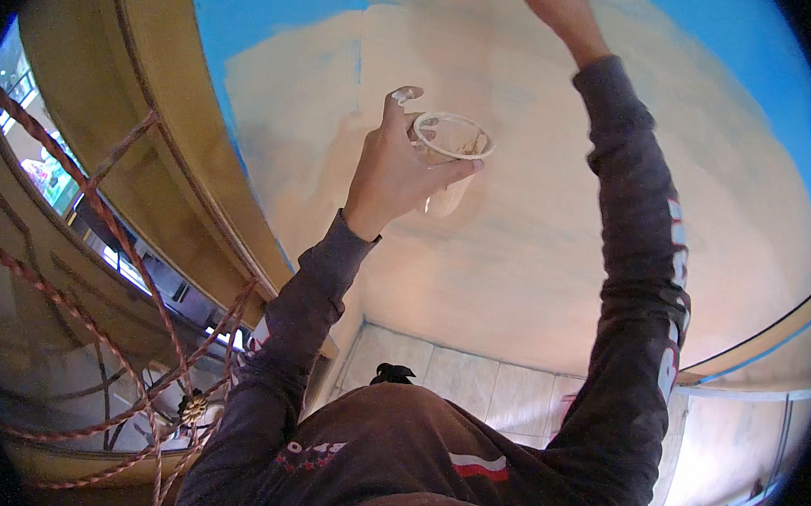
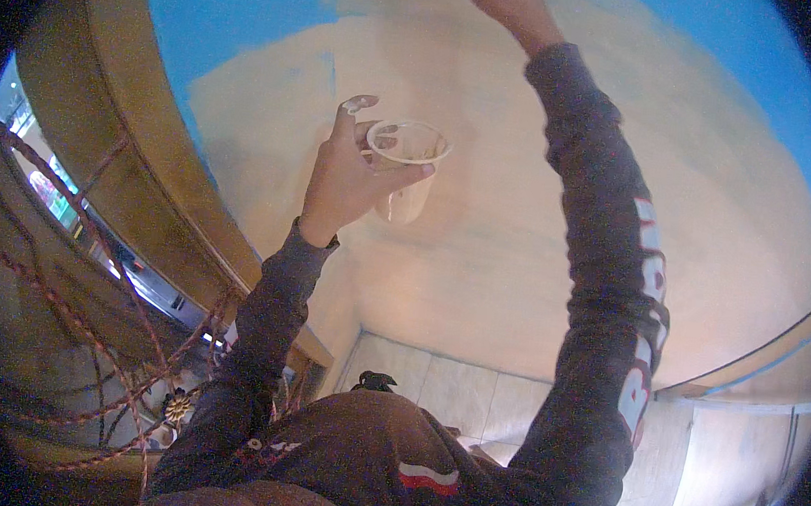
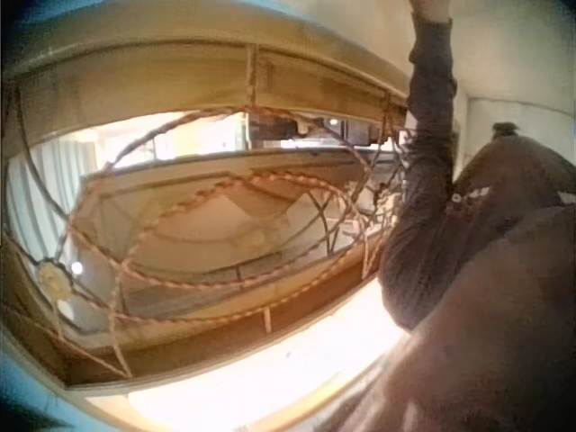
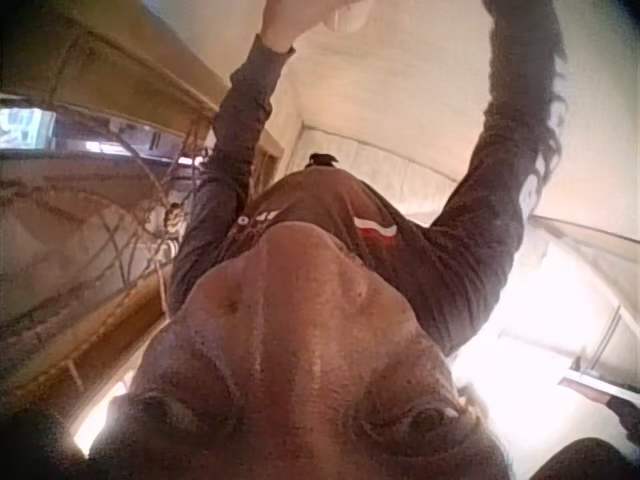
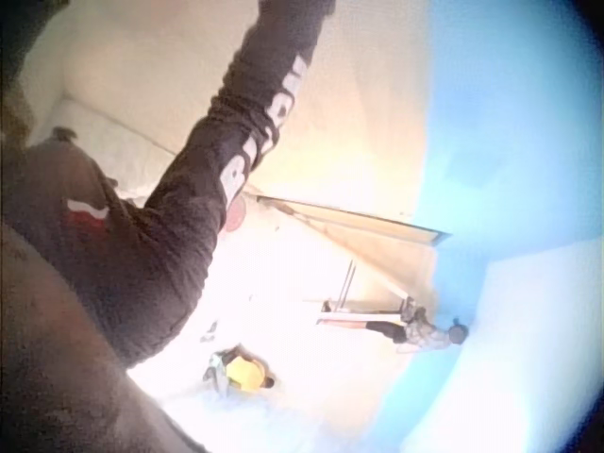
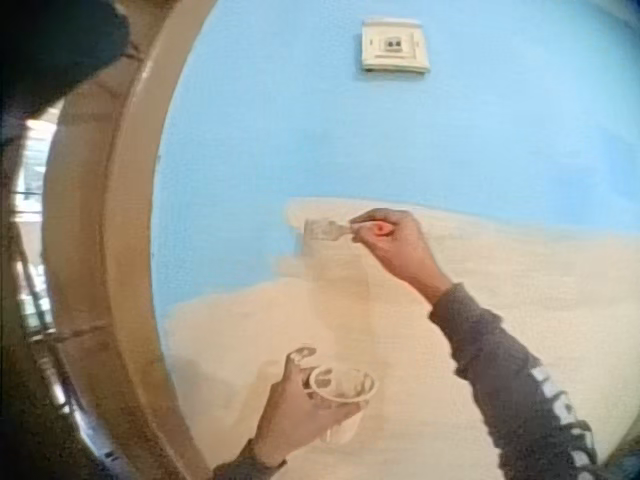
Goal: The person paints a ceiling with beige paint using a small brush and a plastic cup. They repeatedly dip the brush into the cup and apply paint to the ceiling surface, working across different sections.
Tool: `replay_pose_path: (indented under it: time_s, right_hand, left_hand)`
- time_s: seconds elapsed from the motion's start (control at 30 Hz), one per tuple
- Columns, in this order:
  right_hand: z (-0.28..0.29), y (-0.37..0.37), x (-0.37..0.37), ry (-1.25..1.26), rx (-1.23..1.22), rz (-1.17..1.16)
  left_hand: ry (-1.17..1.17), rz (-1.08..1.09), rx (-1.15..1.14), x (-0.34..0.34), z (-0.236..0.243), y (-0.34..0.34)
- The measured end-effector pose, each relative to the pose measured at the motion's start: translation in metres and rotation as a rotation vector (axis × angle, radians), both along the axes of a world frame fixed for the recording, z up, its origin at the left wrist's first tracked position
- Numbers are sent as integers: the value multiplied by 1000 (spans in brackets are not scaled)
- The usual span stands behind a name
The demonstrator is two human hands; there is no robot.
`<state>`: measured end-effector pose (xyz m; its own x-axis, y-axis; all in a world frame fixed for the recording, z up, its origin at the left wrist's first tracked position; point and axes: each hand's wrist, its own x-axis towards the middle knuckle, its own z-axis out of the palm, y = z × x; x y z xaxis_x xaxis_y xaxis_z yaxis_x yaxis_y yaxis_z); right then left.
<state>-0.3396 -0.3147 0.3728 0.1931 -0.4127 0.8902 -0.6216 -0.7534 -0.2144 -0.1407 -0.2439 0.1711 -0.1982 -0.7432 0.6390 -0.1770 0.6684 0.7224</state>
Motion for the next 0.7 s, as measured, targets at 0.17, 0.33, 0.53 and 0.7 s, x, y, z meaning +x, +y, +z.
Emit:
replay_pose_path:
  time_s: [0.17,0.33,0.53,0.7]
  right_hand:
    - [-12,-48,38,-12,-110,12]
    - [-9,-36,-5,-7,-144,-104]
    - [9,26,-92,-80,54,-247]
    - [11,95,-178,-133,-6,-326]
  left_hand:
    - [9,90,34,25,-8,-1]
    - [14,77,56,25,-3,-2]
    - [50,-50,117,12,11,2]
    - [50,-130,36,-11,13,10]
